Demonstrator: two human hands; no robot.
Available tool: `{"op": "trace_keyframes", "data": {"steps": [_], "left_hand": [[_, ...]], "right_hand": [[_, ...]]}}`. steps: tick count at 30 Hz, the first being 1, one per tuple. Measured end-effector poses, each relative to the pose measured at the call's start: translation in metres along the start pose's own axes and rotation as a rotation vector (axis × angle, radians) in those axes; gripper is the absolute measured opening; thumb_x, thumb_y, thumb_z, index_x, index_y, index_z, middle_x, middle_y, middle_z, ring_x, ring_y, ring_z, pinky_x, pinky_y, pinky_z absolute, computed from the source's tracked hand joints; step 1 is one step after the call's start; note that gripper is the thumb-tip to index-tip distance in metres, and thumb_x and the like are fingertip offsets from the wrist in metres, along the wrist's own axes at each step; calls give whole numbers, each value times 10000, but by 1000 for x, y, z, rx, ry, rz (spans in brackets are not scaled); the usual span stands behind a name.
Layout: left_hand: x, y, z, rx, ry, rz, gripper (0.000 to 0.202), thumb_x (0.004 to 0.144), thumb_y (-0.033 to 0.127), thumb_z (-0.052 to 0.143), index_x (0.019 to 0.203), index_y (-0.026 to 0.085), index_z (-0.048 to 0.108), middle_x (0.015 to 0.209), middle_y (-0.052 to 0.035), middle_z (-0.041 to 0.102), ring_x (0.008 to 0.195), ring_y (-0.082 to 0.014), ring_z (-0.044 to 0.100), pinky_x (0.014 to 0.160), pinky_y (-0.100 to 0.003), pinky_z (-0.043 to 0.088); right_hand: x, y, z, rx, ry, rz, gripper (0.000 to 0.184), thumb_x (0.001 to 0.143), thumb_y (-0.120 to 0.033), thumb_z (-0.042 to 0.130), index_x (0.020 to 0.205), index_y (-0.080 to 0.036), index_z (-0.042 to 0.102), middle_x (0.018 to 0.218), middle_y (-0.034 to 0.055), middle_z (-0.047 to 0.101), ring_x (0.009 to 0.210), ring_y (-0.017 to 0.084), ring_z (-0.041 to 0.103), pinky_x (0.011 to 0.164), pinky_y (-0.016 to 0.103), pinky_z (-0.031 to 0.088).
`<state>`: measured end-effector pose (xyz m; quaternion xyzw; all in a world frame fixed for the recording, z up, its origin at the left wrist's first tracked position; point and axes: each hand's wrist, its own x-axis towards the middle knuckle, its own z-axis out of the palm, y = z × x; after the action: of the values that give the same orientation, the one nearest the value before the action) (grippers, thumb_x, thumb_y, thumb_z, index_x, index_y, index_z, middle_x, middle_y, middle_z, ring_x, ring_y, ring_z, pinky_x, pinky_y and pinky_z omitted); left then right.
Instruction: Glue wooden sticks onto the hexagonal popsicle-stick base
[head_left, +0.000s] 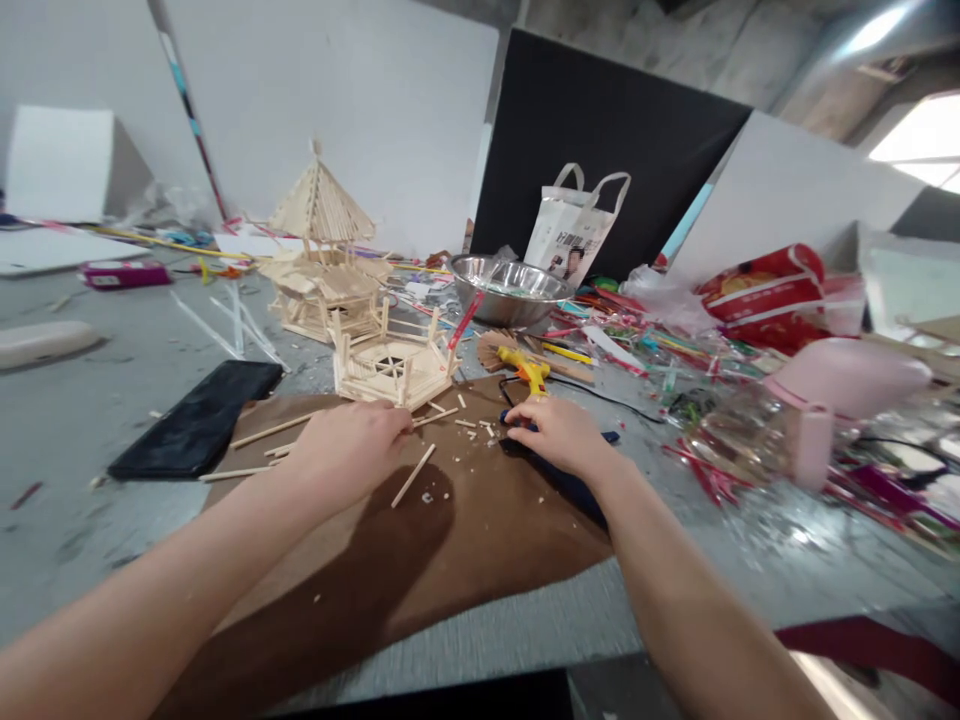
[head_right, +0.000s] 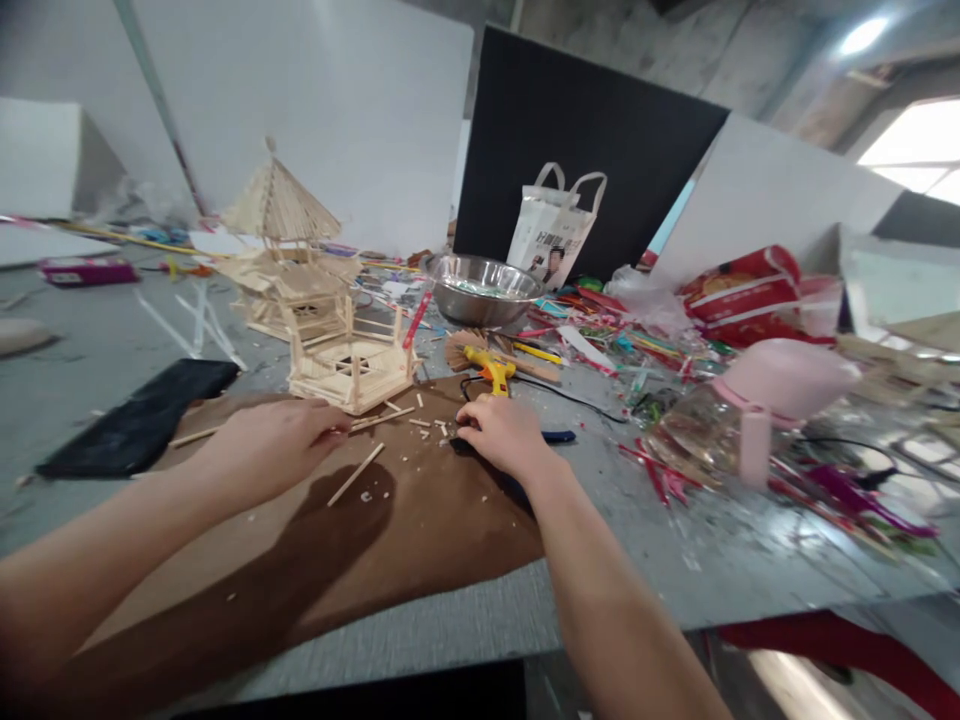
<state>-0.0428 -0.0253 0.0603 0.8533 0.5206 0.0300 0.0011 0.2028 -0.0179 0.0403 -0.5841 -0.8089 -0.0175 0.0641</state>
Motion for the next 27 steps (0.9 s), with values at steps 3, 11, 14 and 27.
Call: {"op": "trace_keyframes", "data": {"steps": [3,11,14,27], "left_hand": [[2,13,-1,-15,-120,-12,322,755,366,302,815,220,582,811,-62,605,750,-209,552,642,-319,394],[-2,21,31,-18,-105,47,258,741,376,352,816,196,520,822,-70,566,765,-222,545,630,-335,400],[-6,20,41,-25,-44,44,275,769,380,308,863,202,495,866,-66,538,774,-207,535,619,-314,400],[0,-1,39,-62,-64,41,270,776,363,315,843,202,521,851,-52,550,787,-198,534,629,-299,390]], "right_hand": [[3,-4,7,-12,46,-28,186,739,-290,457,802,-221,617,814,19,587,773,144,497,645,240,331],[9,-11,21,-64,160,-65,221,753,-298,447,767,-196,642,860,45,585,817,165,456,740,302,283],[10,-14,26,-69,189,-84,210,755,-295,447,767,-215,641,887,34,582,881,178,434,765,325,252],[13,-9,28,-6,248,-39,210,772,-245,417,773,-200,622,853,23,603,845,164,452,763,316,261]]}}
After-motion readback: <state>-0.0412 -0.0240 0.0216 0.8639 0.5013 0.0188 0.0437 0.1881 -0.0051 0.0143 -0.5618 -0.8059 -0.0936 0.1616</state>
